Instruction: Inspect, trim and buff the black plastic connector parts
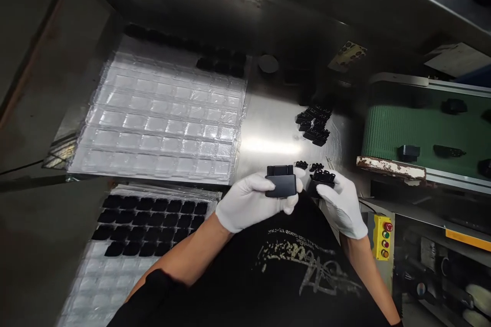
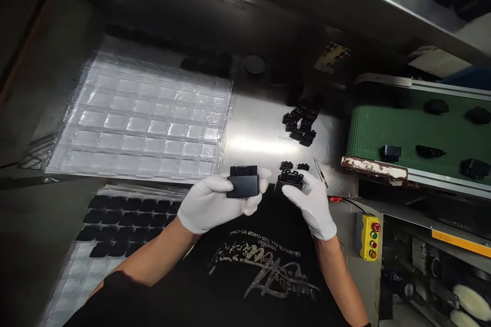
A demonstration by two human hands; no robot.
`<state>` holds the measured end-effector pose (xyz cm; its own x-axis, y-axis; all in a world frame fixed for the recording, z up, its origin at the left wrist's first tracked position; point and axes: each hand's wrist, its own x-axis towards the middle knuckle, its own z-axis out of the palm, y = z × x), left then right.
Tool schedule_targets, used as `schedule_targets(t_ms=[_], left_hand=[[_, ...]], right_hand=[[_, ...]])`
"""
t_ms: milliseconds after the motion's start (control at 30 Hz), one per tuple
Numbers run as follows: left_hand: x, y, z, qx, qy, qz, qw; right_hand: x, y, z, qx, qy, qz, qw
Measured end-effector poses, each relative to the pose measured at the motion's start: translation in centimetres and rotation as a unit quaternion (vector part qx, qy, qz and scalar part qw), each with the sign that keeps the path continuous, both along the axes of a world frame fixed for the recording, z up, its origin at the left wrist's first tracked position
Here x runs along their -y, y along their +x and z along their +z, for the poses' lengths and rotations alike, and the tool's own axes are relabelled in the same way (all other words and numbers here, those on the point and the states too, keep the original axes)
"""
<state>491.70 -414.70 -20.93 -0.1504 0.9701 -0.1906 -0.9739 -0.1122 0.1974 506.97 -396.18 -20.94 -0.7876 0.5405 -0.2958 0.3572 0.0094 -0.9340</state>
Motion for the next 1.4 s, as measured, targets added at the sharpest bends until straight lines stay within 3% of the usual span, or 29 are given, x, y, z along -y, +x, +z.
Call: schedule_targets(t_ms=[167,533,733,833,933,1033,1167,1300,1400], left_hand=[[0.5,-2.1,-0.3,-0.076,0.009,0.01,0.997],[0.7,-3.4,-1.0,-0.047,0.002,-0.01,0.999],[1.4,-4.6,-0.4,-0.196,-0.05,-0.039,0.979],[1.7,-4.9,0.2,-0.312,-0.122,-0.009,0.942],[1.9,-4.9,0.4,-0.434,-0.185,0.068,0.879],[1.9,-5.0,0.1,-0.531,-0.155,0.133,0.822],[2.0,-5.3,-1.0,-0.593,-0.127,0.19,0.772],[2.2,-5.4,-2.1,-0.671,-0.066,0.272,0.687],[2.3,-5.3,-2.4,-0.705,-0.045,0.285,0.648]], right_hand=[[0.4,-1.3,0.4,-0.001,-0.013,0.006,1.0],[1.7,-2.5,0.5,0.016,-0.029,-0.021,0.999],[2.2,-3.1,0.7,0.016,-0.044,-0.034,0.998],[2.4,-3.7,1.1,0.02,-0.033,-0.019,0.999],[2.6,-4.4,1.6,0.017,0.01,0.008,1.0],[2.9,-5.0,1.9,0.0,0.068,0.017,0.998],[3.3,-5.4,2.0,-0.026,0.114,0.032,0.993],[3.6,-5.3,1.8,-0.077,0.167,0.059,0.981],[3.8,-5.2,1.9,-0.103,0.184,0.069,0.975]])
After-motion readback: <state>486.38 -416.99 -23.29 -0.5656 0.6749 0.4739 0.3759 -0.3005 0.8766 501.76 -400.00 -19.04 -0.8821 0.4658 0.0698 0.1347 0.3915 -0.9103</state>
